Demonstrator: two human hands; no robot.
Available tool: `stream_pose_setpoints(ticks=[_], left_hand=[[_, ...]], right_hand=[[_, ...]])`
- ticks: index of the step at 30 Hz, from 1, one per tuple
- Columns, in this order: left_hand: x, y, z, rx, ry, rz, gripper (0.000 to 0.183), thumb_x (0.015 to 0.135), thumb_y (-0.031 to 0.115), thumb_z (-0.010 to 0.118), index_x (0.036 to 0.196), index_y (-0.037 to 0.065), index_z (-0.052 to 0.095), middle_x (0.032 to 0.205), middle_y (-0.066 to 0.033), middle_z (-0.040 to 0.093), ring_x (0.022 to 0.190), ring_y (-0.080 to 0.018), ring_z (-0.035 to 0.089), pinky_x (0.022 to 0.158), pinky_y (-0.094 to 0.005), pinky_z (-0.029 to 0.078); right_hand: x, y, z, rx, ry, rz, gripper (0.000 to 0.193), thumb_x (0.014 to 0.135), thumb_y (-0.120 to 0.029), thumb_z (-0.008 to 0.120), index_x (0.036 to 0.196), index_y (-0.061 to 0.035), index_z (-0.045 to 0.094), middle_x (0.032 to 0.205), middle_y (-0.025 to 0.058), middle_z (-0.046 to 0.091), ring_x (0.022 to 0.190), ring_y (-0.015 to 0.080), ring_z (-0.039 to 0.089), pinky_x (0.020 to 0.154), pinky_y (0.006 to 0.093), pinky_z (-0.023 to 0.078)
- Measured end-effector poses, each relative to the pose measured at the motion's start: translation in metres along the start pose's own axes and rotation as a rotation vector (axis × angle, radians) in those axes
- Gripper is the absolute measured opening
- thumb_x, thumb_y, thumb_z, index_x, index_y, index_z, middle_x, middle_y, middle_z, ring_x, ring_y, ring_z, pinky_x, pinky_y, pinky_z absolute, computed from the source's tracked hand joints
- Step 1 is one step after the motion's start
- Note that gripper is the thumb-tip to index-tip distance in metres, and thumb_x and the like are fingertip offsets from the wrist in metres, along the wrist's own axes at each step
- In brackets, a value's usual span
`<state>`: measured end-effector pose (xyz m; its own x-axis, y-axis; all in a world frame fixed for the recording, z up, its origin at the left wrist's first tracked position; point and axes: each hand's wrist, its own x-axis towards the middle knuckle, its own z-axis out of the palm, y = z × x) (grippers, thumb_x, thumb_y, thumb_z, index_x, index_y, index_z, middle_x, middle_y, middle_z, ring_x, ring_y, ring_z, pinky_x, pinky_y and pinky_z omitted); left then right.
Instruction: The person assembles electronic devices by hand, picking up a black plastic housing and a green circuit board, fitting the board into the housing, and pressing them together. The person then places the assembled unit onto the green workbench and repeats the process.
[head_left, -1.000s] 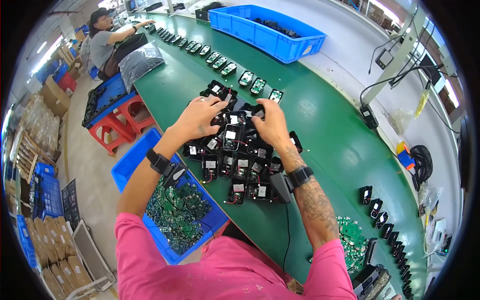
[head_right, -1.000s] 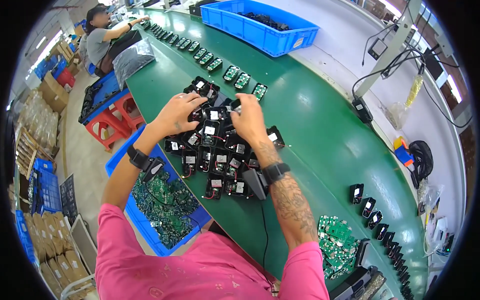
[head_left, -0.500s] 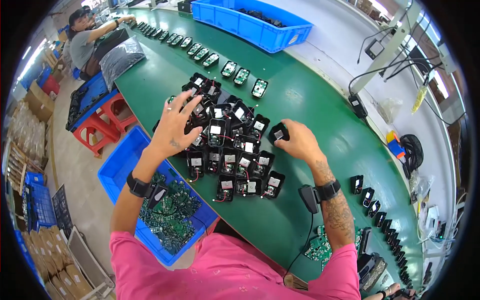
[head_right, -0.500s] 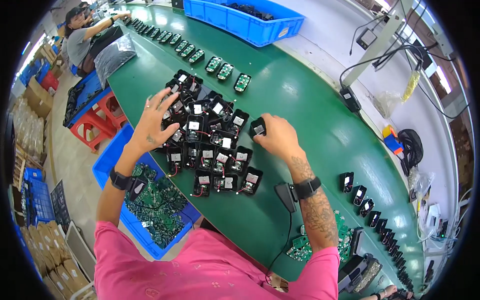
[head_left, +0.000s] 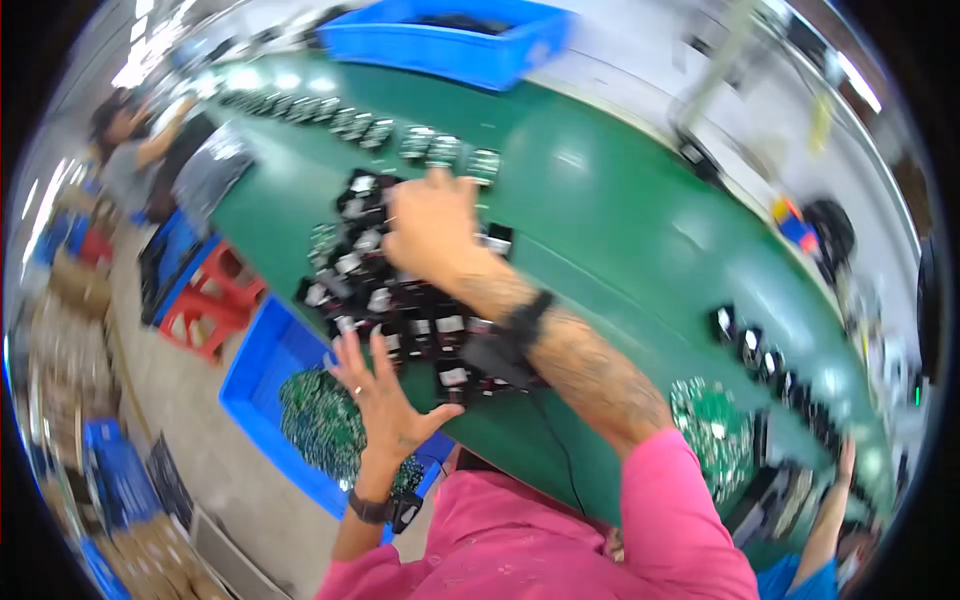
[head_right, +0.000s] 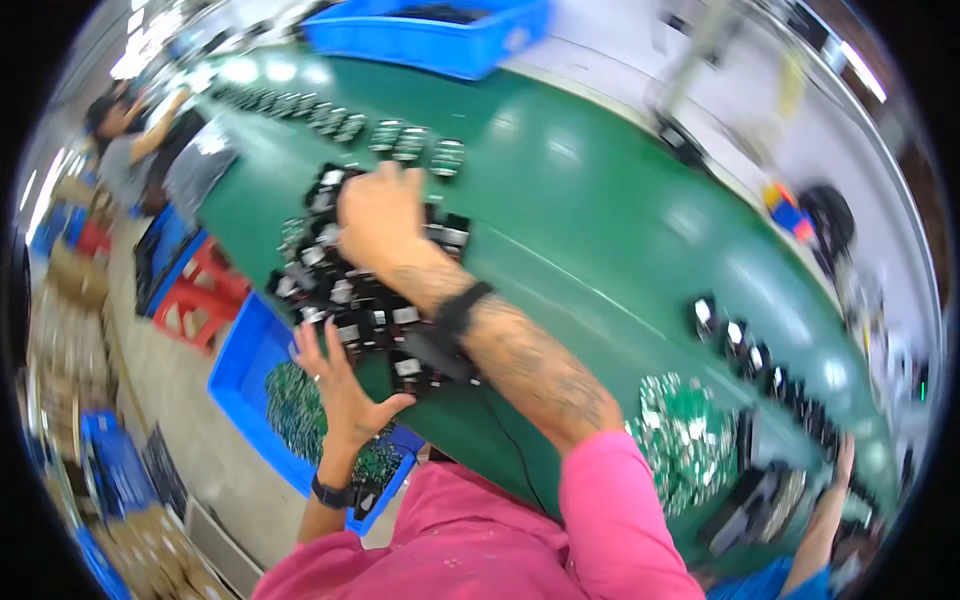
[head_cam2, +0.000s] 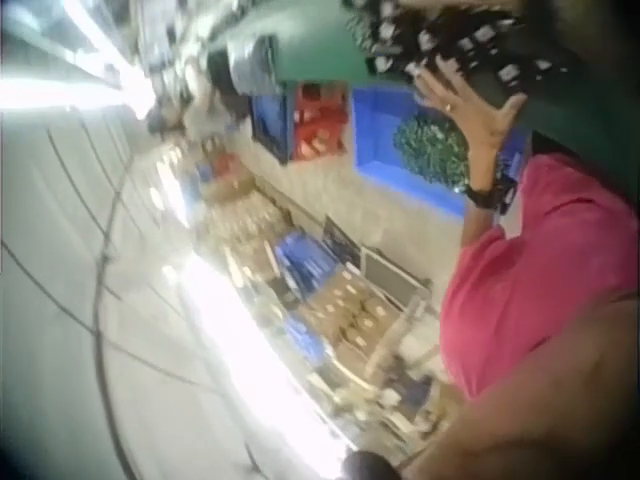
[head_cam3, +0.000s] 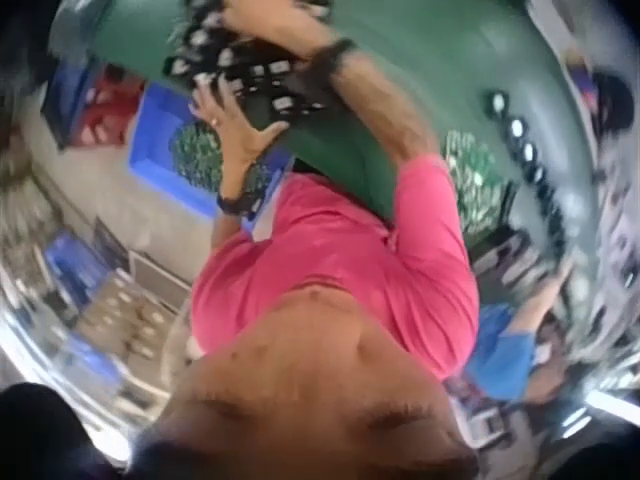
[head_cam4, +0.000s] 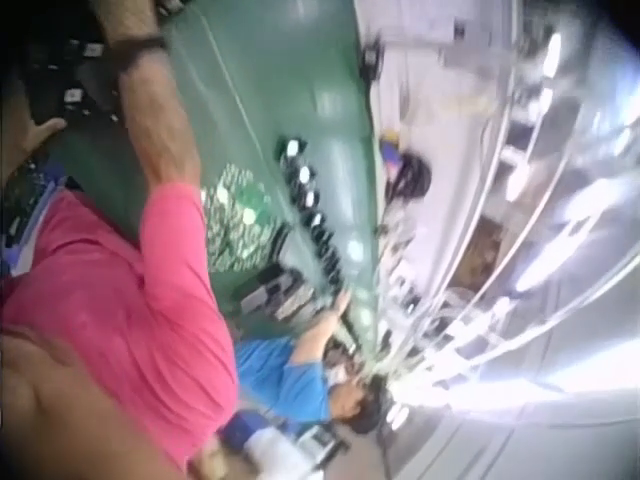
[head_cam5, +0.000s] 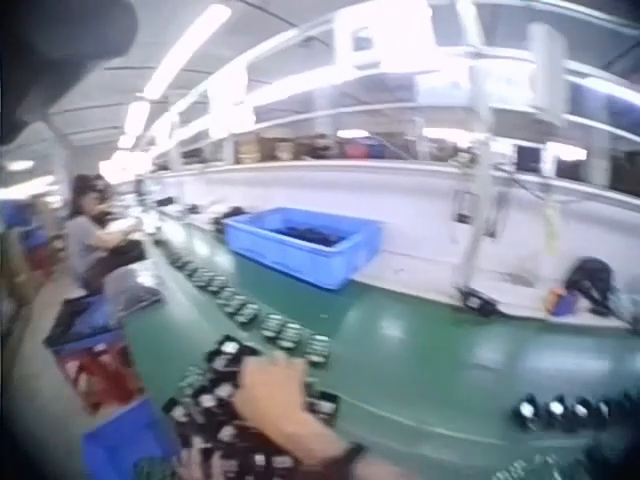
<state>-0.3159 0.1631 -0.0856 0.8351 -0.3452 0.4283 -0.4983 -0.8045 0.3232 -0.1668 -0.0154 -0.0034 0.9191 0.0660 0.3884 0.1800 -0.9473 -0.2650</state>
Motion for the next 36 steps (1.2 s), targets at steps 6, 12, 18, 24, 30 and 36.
stream_pose_setpoints(ticks=[6, 12, 18, 24, 30, 36], left_hand=[[-0.014, 0.007, 0.022, -0.015, 0.047, 0.069, 0.132, 0.058, 0.078, 0.077, 0.154, 0.007, 0.021, 0.156, -0.0304, 0.013, 0.145, -0.0543, 0.004, 0.111, -0.0731, 0.001], [-0.04, -0.002, 0.03, -0.078, 0.16, 0.163, 0.114, 0.061, 0.07, 0.081, 0.145, 0.004, 0.039, 0.141, -0.02, 0.034, 0.125, -0.0393, 0.036, 0.107, -0.059, 0.023], [-0.028, 0.024, 0.024, 0.01, 0.053, 0.034, 0.093, 0.066, 0.049, 0.083, 0.14, 0.005, 0.048, 0.116, -0.0059, 0.059, 0.107, -0.0257, 0.048, 0.098, -0.0458, 0.027], [-0.032, 0.027, 0.023, 0.039, 0.159, 0.047, 0.071, 0.07, 0.034, 0.073, 0.131, 0.001, 0.059, 0.112, -0.0076, 0.062, 0.105, -0.0265, 0.05, 0.103, -0.0447, 0.024], [-0.039, 0.011, 0.016, -0.003, 0.345, 0.019, 0.06, 0.087, 0.033, 0.062, 0.132, -0.006, 0.056, 0.122, -0.0129, 0.061, 0.104, -0.0291, 0.051, 0.103, -0.0483, 0.026], [0.038, -0.018, 0.011, 0.179, 0.403, -0.193, 0.058, 0.091, 0.029, 0.061, 0.14, -0.001, 0.051, 0.132, -0.0104, 0.056, 0.117, -0.0286, 0.047, 0.106, -0.0479, 0.024]], right_hand=[[-0.028, 0.045, -0.034, 0.132, 0.035, -0.019, 0.041, 0.085, -0.036, 0.067, 0.102, 0.0013, 0.063, 0.105, 0.0219, 0.062, 0.104, 0.0408, 0.059, 0.087, 0.0493, 0.05], [-0.154, 0.108, -0.099, 0.275, -0.315, -0.021, 0.058, 0.079, -0.024, 0.078, 0.126, 0.0011, 0.056, 0.12, 0.0207, 0.057, 0.113, 0.0391, 0.054, 0.098, 0.046, 0.046], [-0.216, 0.082, -0.081, 0.227, -0.29, -0.04, 0.09, 0.066, -0.028, 0.088, 0.139, 0.0013, 0.043, 0.133, 0.0216, 0.048, 0.12, 0.0397, 0.047, 0.105, 0.0462, 0.042], [-0.216, 0.08, -0.085, 0.109, -0.345, 0.011, 0.078, 0.069, -0.021, 0.083, 0.134, 0.0022, 0.046, 0.126, 0.0198, 0.052, 0.118, 0.0376, 0.049, 0.102, 0.0454, 0.041], [-0.194, 0.101, -0.11, 0.12, -0.314, 0.12, 0.077, 0.07, -0.019, 0.082, 0.134, 0.0057, 0.049, 0.128, 0.0228, 0.052, 0.12, 0.0395, 0.05, 0.104, 0.0444, 0.042], [-0.099, 0.062, -0.097, 0.291, -0.195, -0.058, 0.08, 0.072, -0.022, 0.082, 0.141, -0.0003, 0.046, 0.134, 0.0223, 0.051, 0.127, 0.0383, 0.047, 0.109, 0.0434, 0.039]])
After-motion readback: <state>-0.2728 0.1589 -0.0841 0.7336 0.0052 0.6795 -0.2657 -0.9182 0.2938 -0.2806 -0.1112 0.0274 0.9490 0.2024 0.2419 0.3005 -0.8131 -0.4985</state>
